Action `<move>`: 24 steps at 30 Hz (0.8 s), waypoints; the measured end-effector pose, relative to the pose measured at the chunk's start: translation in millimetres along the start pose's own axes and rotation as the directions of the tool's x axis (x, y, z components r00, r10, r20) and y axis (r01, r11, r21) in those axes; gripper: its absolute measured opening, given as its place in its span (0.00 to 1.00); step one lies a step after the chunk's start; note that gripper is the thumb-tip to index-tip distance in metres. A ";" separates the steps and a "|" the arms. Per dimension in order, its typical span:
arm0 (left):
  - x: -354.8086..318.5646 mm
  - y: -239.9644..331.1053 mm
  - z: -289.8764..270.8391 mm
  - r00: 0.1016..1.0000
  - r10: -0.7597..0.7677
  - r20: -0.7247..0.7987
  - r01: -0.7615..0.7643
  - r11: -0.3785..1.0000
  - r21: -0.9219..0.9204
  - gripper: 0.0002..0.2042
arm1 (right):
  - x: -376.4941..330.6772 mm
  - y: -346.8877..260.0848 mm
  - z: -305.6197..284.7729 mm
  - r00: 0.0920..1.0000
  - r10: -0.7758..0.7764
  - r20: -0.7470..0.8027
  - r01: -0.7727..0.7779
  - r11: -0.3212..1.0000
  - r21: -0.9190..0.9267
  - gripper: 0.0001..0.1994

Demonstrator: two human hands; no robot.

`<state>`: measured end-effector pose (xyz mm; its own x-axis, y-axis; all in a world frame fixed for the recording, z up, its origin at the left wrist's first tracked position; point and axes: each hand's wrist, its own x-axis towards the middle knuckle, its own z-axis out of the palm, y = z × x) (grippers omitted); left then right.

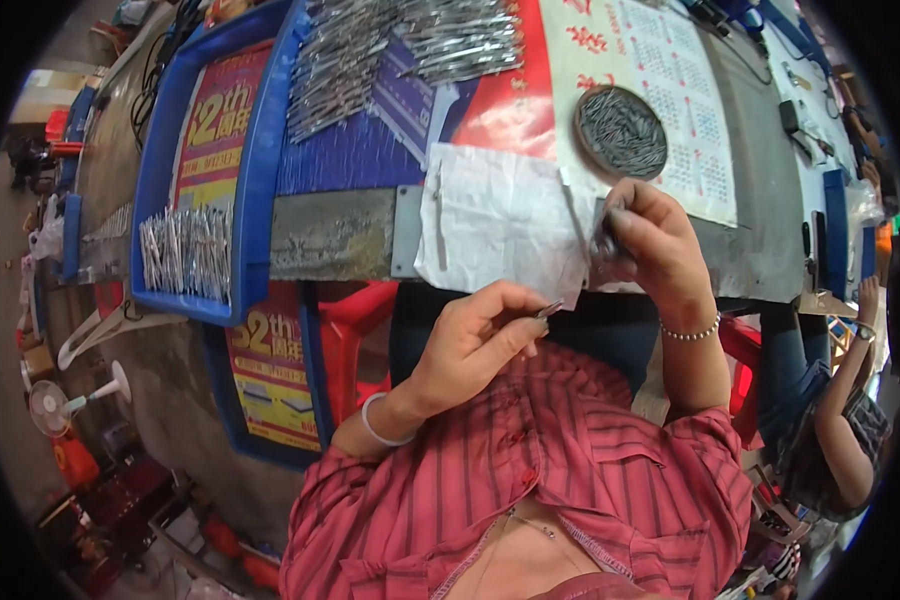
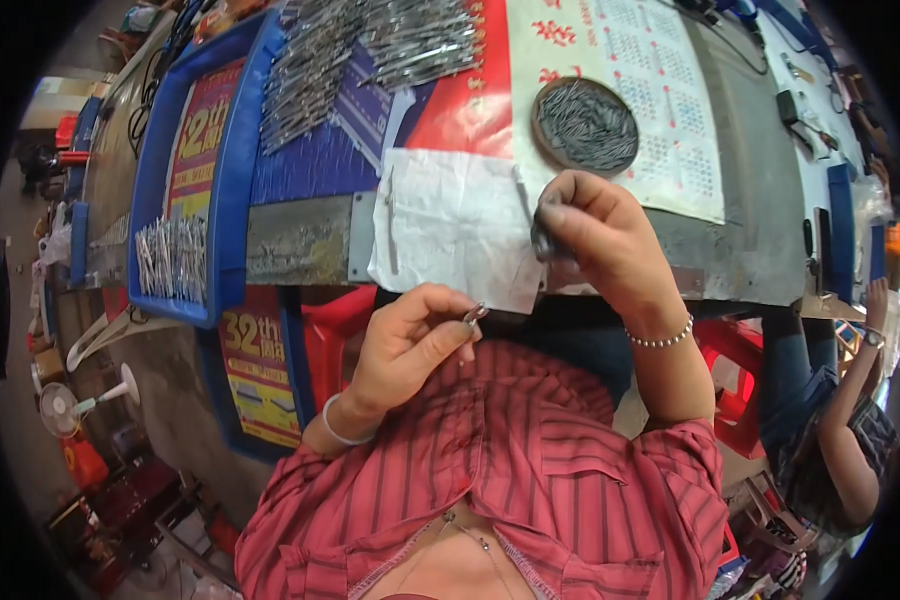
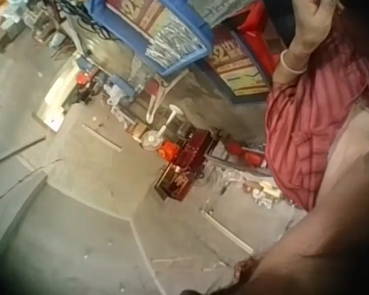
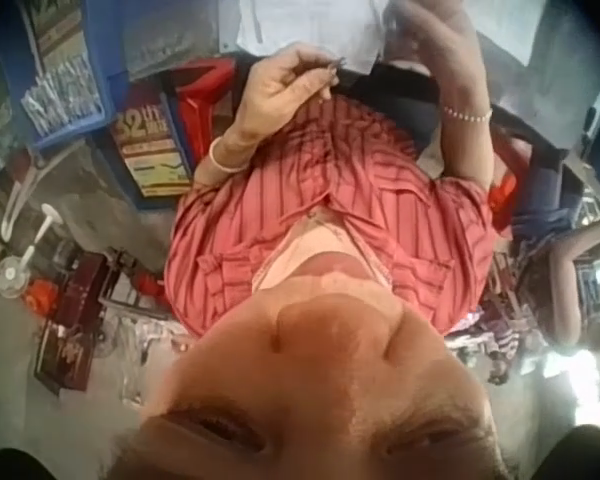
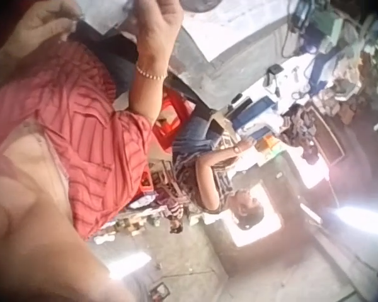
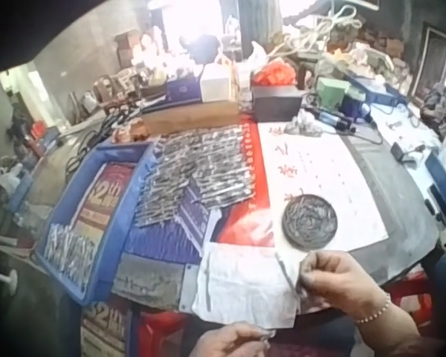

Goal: Assembling small metal components on a workbench in a workshop setting.

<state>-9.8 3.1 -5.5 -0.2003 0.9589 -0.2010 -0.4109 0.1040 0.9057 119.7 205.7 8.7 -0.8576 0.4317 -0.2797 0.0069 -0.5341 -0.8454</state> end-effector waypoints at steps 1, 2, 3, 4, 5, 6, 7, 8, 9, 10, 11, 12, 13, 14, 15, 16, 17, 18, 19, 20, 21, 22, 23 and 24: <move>0.6 -0.5 -2.0 1.000 -0.010 0.025 0.009 1.000 0.028 0.09 | -5.4 2.0 7.4 1.000 0.008 0.030 -0.006 0.998 -0.058 0.05; 1.9 -3.0 0.5 0.999 0.022 -0.030 -0.020 0.999 0.050 0.07 | -11.5 2.9 13.0 0.998 0.028 0.055 -0.024 0.998 -0.063 0.05; 3.0 -4.8 0.4 0.999 0.007 -0.040 -0.005 0.999 0.050 0.07 | -15.5 3.9 14.1 0.996 0.027 0.090 -0.017 0.994 -0.111 0.05; 3.6 -6.5 -0.5 0.999 0.032 -0.024 -0.031 0.998 0.062 0.07 | -19.0 4.2 15.1 0.992 0.025 0.124 -0.005 0.987 -0.158 0.05; 3.0 -7.5 -1.4 0.998 0.059 -0.007 -0.058 0.996 0.073 0.07 | -22.0 1.3 20.1 0.990 0.049 0.129 -0.027 0.985 -0.169 0.06; 3.4 -7.5 -0.7 0.998 0.062 -0.010 -0.061 0.995 0.085 0.07 | -22.8 0.2 23.6 0.991 0.054 0.126 -0.033 0.986 -0.164 0.06; 2.8 -7.7 -0.4 0.998 0.056 -0.010 -0.054 0.995 0.083 0.07 | -22.9 -0.4 27.5 0.988 0.044 0.149 -0.016 0.982 -0.186 0.06; 2.3 -7.7 -0.6 0.998 0.059 -0.016 -0.057 0.994 0.095 0.07 | -23.3 -1.6 29.3 0.985 0.034 0.171 0.003 0.978 -0.209 0.06; 2.0 -7.8 -0.9 0.998 0.064 -0.020 -0.061 0.992 0.106 0.07 | -24.6 -3.8 28.9 0.977 0.094 0.194 -0.060 0.983 -0.171 0.06; 1.4 -7.4 -2.4 0.998 0.061 -0.018 -0.059 0.993 0.104 0.07 | -25.5 -1.9 28.9 0.977 0.095 0.189 -0.062 0.983 -0.171 0.06; 0.6 -6.4 -4.7 0.999 0.028 0.020 -0.031 0.992 0.120 0.07 | -26.2 1.4 29.2 0.979 0.070 0.191 -0.040 0.987 -0.154 0.06; 0.0 -6.1 -6.3 0.998 -0.005 0.058 -0.003 0.990 0.138 0.08 | -26.7 4.0 29.6 0.980 0.044 0.192 -0.018 0.990 -0.137 0.06; 0.6 -7.1 -5.5 0.998 -0.007 0.060 -0.001 0.991 0.137 0.08 | -26.9 5.1 29.3 0.981 0.044 0.189 -0.019 0.991 -0.136 0.06; 1.5 -8.4 -3.9 0.999 0.026 0.028 -0.030 0.989 0.144 0.07 | -26.9 5.9 29.0 0.982 0.023 0.187 0.003 0.990 -0.140 0.07; 2.2 -9.3 -3.0 0.998 0.060 -0.002 -0.059 0.987 0.150 0.07 | -27.1 6.3 28.6 0.983 0.002 0.184 0.025 0.989 -0.144 0.07; 2.3 -8.8 -2.9 0.998 0.058 -0.001 -0.057 0.987 0.149 0.07 | -26.9 6.5 28.7 0.983 0.002 0.182 0.024 0.989 -0.143 0.07; 2.3 -7.6 -2.8 0.998 0.055 -0.004 -0.054 0.987 0.154 0.07 | -26.6 6.5 29.0 0.984 0.019 0.176 0.006 0.990 -0.139 0.08; 2.6 -6.9 -2.8 0.999 0.053 -0.007 -0.051 0.986 0.158 0.07 | -26.2 6.2 28.9 0.985 0.036 0.170 -0.013 0.991 -0.136 0.09; 2.6 -6.7 -3.2 0.999 0.052 -0.006 -0.050 0.986 0.158 0.07 | -26.0 6.0 28.5 0.985 0.036 0.169 -0.013 0.991 -0.135 0.09; 2.4 -6.6 -3.6 0.999 0.051 -0.003 -0.049 0.984 0.173 0.07 | -25.9 5.9 28.0 0.982 0.051 0.179 -0.028 0.991 -0.131 0.09; 2.3 -6.5 -4.0 0.999 0.050 -0.001 -0.049 0.981 0.189 0.07 | -25.6 5.8 27.6 0.979 0.066 0.191 -0.042 0.991 -0.127 0.09; 2.4 -6.3 -4.2 0.999 0.049 -0.001 -0.048 0.981 0.188 0.07 | -25.2 5.7 27.2 0.979 0.067 0.190 -0.043 0.991 -0.127 0.09; 2.8 -5.8 -4.2 0.998 0.065 0.001 -0.063 0.976 0.210 0.07 | -24.9 5.6 26.7 0.977 0.084 0.195 -0.060 0.990 -0.126 0.09; 3.3 -5.3 -4.4 0.997 0.080 0.003 -0.078 0.970 0.231 0.07 | -24.5 5.4 26.3 0.974 0.102 0.200 -0.078 0.989 -0.126 0.09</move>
<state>-12.2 4.5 -12.6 -0.2298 0.9649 -0.1269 -0.1778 0.0866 0.9802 127.2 173.2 23.0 -0.9378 0.2208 -0.2680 0.1384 -0.4702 -0.8716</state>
